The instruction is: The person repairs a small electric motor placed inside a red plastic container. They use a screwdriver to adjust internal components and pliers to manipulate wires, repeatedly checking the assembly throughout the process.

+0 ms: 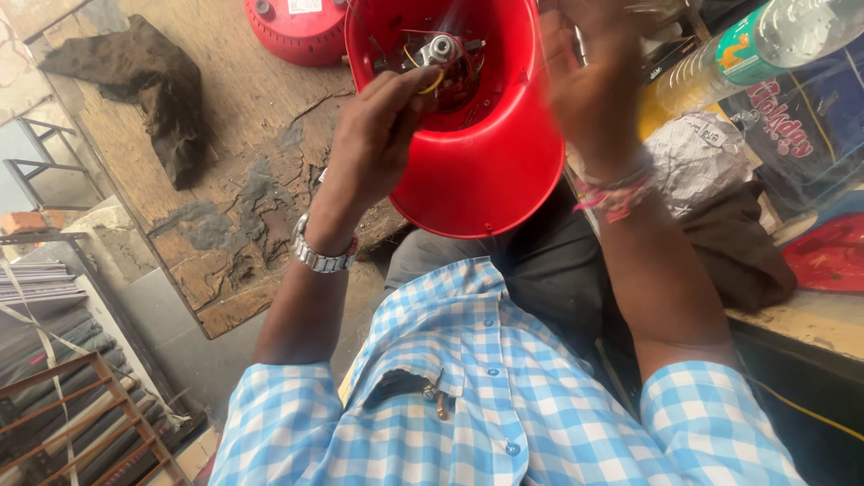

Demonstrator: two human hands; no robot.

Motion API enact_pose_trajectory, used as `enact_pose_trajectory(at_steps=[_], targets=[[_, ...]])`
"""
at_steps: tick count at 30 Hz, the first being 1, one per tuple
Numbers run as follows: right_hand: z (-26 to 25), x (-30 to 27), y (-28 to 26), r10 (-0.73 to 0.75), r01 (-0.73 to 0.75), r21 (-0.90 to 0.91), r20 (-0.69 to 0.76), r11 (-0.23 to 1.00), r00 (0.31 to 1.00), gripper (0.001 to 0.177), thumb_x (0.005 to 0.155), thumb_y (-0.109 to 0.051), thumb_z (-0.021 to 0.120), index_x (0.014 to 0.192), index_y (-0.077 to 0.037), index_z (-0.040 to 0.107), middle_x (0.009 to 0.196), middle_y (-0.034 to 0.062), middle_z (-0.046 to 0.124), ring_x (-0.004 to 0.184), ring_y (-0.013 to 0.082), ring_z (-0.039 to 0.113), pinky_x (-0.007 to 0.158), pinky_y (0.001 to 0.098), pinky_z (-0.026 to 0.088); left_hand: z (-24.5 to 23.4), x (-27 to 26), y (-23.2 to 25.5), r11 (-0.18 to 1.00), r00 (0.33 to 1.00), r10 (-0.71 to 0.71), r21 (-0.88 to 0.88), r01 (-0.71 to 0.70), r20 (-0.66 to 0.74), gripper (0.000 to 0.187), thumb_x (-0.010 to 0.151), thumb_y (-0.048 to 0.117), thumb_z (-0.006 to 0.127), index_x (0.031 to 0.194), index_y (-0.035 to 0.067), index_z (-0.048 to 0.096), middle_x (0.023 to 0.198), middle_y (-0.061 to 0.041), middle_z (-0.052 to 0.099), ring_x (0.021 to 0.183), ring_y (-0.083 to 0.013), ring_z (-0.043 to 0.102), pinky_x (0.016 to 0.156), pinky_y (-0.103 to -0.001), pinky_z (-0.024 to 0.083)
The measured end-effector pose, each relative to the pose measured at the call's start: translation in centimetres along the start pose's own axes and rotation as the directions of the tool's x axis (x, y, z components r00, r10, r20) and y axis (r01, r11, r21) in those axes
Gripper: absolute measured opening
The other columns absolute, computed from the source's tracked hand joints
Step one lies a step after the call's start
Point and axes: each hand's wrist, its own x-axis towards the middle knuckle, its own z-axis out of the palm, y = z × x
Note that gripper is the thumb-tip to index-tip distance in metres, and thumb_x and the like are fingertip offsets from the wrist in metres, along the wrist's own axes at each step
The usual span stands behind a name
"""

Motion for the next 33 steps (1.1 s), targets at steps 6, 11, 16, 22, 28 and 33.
enact_pose_trajectory(at_steps=[6, 11, 16, 22, 28, 33], targets=[[3.1, 3.7, -7.2, -0.130, -0.140, 0.472, 0.494, 0.870, 0.860, 0.032, 0.106, -0.015, 0.069, 0.137, -0.007, 0.065, 0.120, 0.0167, 0.071, 0.112, 0.0276, 0.069, 0.098, 0.0386, 0.055, 0.3, -0.5, -1.0, 0.993, 0.998, -0.053, 0.108, 0.051, 0.014, 0.017, 0.105, -0.002, 0.059, 0.121, 0.004, 0.060, 0.100, -0.008, 0.067, 0.092, -0.0238, 0.068, 0.079, -0.037, 0.057], [3.7, 3.5, -6.2, -0.188, -0.031, 0.398, 0.499, 0.917, 0.846, 0.012, 0.099, -0.013, 0.076, 0.107, -0.005, 0.078, 0.096, 0.0100, 0.076, 0.097, 0.0258, 0.066, 0.090, 0.0399, 0.051, -0.3, -1.2, -1.6, 0.971, 0.995, -0.100, 0.220, 0.092, 0.024, 0.011, 0.101, 0.003, 0.070, 0.112, 0.006, 0.068, 0.096, -0.008, 0.066, 0.086, -0.0235, 0.065, 0.073, -0.037, 0.053], [4.1, 3.6, -5.9, -0.162, -0.036, 0.403, 0.448, 0.915, 0.879, 0.009, 0.097, -0.015, 0.078, 0.103, -0.008, 0.079, 0.094, 0.0053, 0.075, 0.099, 0.0246, 0.064, 0.090, 0.0386, 0.050, -0.8, -0.9, -1.7, 0.981, 0.984, -0.174, 0.095, 0.172, 0.020, 0.019, 0.103, 0.000, 0.066, 0.121, 0.006, 0.070, 0.099, -0.007, 0.068, 0.089, -0.0184, 0.068, 0.073, -0.032, 0.056], [4.7, 3.7, -6.3, -0.195, 0.090, 0.319, 0.314, 0.944, 0.929, 0.013, 0.093, -0.023, 0.085, 0.096, -0.012, 0.078, 0.098, 0.0009, 0.071, 0.112, 0.0249, 0.061, 0.098, 0.0440, 0.043, -0.6, -1.0, -2.4, 0.974, 0.994, -0.091, 0.202, 0.102, -0.063, 0.027, 0.105, 0.002, 0.066, 0.132, 0.006, 0.065, 0.103, -0.006, 0.073, 0.098, -0.0198, 0.068, 0.082, -0.034, 0.058], [5.8, 3.2, -6.1, -0.212, 0.185, 0.113, 0.309, 0.976, 0.927, 0.015, 0.092, -0.022, 0.085, 0.087, -0.014, 0.073, 0.094, -0.0013, 0.068, 0.105, 0.0218, 0.060, 0.094, 0.0462, 0.033, 2.5, -2.8, -5.8, 0.865, 0.924, 0.069, 0.484, 0.133, -0.377, 0.040, 0.109, 0.014, 0.063, 0.147, 0.011, 0.049, 0.140, -0.011, 0.060, 0.131, -0.0286, 0.057, 0.113, -0.041, 0.050], [6.8, 2.4, -6.4, -0.340, 0.378, -0.096, 0.277, 0.921, 0.899, 0.015, 0.084, -0.021, 0.082, 0.079, -0.013, 0.070, 0.090, -0.0002, 0.065, 0.101, 0.0220, 0.055, 0.095, 0.0425, 0.032, 4.6, -4.2, -9.9, 0.836, 0.797, -0.479, -0.468, 0.286, -0.369, 0.041, 0.114, 0.010, 0.048, 0.154, 0.006, 0.041, 0.152, -0.015, 0.052, 0.136, -0.0236, 0.058, 0.118, -0.036, 0.051]])
